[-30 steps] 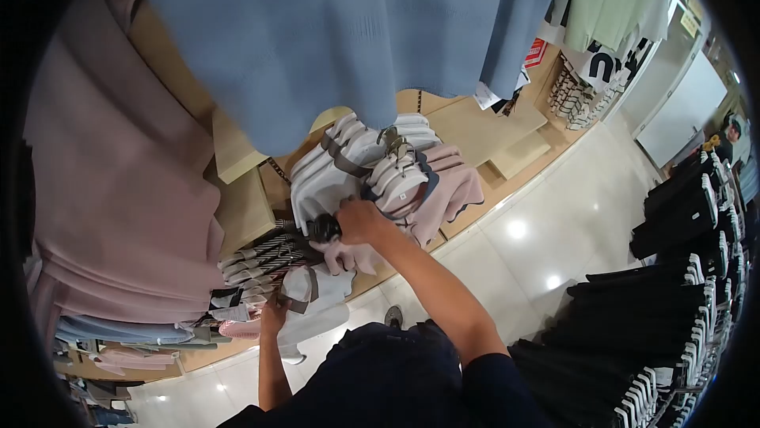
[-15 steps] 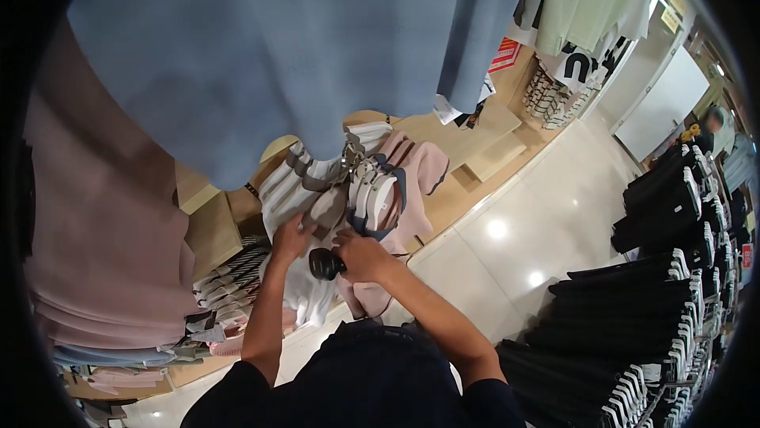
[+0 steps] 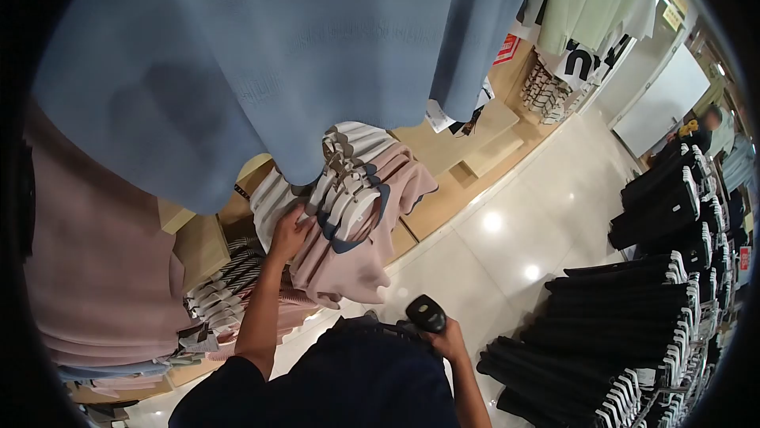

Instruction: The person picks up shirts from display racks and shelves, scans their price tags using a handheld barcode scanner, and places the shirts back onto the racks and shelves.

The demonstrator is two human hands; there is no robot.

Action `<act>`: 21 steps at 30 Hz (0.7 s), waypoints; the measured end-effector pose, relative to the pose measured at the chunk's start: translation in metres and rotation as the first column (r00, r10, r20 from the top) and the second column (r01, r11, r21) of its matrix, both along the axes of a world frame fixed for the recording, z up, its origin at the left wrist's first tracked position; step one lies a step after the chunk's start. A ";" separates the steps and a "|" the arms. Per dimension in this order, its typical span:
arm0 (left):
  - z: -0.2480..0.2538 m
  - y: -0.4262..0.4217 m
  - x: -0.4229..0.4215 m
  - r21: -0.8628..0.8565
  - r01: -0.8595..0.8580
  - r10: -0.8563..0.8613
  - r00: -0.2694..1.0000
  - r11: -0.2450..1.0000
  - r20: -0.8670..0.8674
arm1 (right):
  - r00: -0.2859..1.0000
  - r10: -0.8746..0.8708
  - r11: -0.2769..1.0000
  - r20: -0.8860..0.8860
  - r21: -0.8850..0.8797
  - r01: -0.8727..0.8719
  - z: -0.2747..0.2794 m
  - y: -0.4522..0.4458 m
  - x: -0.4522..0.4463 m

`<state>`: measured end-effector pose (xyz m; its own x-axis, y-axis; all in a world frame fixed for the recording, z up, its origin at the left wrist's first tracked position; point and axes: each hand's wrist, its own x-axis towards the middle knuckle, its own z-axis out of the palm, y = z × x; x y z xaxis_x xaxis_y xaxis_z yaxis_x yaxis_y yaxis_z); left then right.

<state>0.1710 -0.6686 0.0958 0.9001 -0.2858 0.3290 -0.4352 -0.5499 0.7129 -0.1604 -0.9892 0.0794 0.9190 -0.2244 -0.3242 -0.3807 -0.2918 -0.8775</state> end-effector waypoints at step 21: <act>-0.011 0.008 0.107 0.249 0.267 -0.210 0.950 0.931 -0.230 | 0.988 -0.154 0.988 0.009 0.021 0.154 -0.037 0.035 -0.018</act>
<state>0.2779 -0.6609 0.0845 0.8322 -0.5536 0.0308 -0.4445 -0.6330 0.6338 -0.1779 -0.9541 0.0425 0.8773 -0.3569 -0.3208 -0.4108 -0.2130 -0.8865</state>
